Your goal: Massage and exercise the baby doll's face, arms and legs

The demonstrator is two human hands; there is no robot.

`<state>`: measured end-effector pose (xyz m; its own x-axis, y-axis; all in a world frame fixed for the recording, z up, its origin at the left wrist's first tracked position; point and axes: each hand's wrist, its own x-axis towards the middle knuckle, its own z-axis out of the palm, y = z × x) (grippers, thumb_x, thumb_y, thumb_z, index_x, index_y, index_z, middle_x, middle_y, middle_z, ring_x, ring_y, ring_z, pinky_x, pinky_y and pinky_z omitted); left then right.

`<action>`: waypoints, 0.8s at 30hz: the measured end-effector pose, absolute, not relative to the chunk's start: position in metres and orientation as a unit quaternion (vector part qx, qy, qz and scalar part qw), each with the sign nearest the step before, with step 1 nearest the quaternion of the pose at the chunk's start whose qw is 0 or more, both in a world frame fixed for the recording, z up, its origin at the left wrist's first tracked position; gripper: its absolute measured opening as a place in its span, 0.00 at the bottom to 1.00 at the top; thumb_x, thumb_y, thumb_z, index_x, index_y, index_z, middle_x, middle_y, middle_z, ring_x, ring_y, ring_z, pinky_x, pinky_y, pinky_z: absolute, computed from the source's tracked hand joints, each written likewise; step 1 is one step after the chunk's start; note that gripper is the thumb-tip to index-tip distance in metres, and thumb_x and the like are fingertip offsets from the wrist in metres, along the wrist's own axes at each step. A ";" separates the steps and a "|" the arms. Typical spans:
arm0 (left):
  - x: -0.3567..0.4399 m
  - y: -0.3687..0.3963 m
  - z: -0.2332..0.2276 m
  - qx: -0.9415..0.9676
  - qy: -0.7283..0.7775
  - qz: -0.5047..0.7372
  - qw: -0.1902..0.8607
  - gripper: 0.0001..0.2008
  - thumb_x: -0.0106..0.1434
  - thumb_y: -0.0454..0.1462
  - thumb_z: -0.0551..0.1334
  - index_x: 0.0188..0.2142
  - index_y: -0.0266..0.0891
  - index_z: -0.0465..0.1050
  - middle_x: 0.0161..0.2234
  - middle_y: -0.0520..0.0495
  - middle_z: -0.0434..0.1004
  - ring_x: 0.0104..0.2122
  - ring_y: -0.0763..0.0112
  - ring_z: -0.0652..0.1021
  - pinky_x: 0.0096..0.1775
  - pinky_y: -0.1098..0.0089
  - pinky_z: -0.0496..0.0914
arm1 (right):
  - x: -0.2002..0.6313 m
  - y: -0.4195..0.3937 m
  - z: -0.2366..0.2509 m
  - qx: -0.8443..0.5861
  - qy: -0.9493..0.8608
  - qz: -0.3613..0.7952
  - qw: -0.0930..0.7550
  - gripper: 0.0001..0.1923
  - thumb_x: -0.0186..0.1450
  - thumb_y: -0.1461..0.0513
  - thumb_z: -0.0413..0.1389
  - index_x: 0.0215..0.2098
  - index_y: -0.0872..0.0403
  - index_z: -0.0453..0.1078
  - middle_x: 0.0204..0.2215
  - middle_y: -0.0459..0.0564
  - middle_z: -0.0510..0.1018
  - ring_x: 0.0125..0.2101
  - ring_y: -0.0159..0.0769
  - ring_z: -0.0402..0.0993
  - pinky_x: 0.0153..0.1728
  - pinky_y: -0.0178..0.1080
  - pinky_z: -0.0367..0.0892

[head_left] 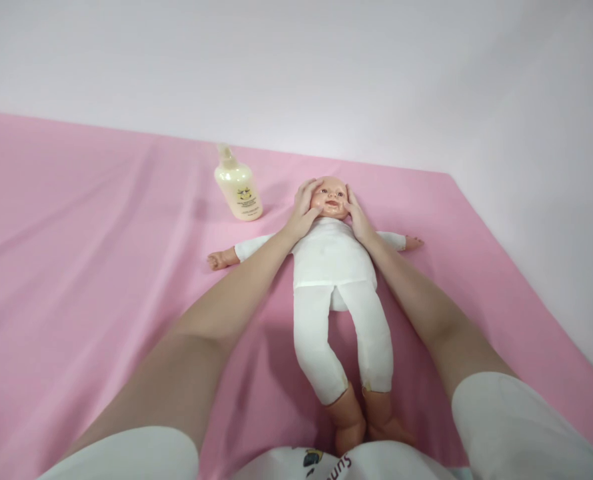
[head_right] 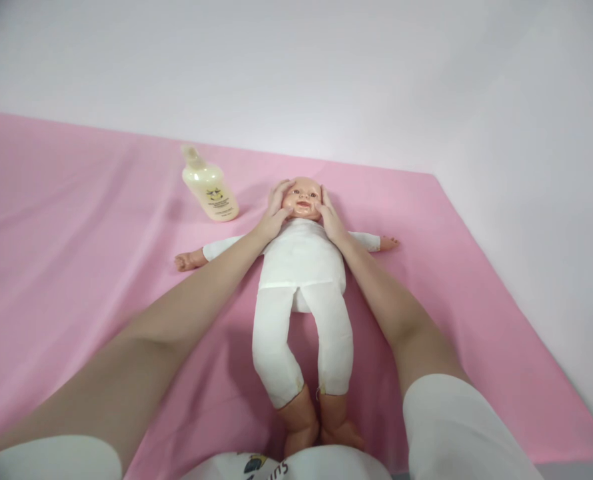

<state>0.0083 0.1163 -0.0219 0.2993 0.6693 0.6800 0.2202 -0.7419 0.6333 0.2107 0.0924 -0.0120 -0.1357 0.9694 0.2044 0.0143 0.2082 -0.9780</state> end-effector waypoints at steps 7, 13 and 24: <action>0.008 0.116 -0.020 0.791 0.290 0.508 0.179 0.43 0.66 0.67 0.58 0.70 0.44 0.60 0.70 0.32 0.61 0.72 0.43 0.62 0.72 0.43 0.55 | 0.210 0.086 -0.006 -0.431 -0.583 0.467 0.507 0.49 0.69 0.50 0.55 0.81 0.47 0.36 0.80 0.40 0.44 0.79 0.37 0.39 0.78 0.47 0.40; 0.009 0.115 -0.019 0.791 0.294 0.506 0.178 0.46 0.63 0.68 0.61 0.70 0.44 0.59 0.70 0.32 0.61 0.72 0.42 0.62 0.72 0.43 0.54 | 0.213 0.076 0.002 -0.440 -0.612 0.452 0.476 0.66 0.60 0.45 0.68 0.81 0.52 0.33 0.79 0.48 0.47 0.79 0.46 0.38 0.78 0.50 0.41; 0.008 0.118 -0.021 0.792 0.292 0.504 0.182 0.48 0.61 0.69 0.62 0.70 0.44 0.59 0.70 0.31 0.60 0.72 0.41 0.61 0.73 0.42 0.53 | 0.213 0.084 -0.007 -0.430 -0.605 0.467 0.480 0.75 0.52 0.47 0.75 0.81 0.47 0.29 0.79 0.49 0.46 0.78 0.49 0.43 0.78 0.51 0.43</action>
<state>0.0085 0.1176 -0.0208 0.3215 0.6456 0.6928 0.2788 -0.7637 0.5823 0.2127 0.0843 -0.0073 -0.1693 0.9692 0.1787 0.0726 0.1931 -0.9785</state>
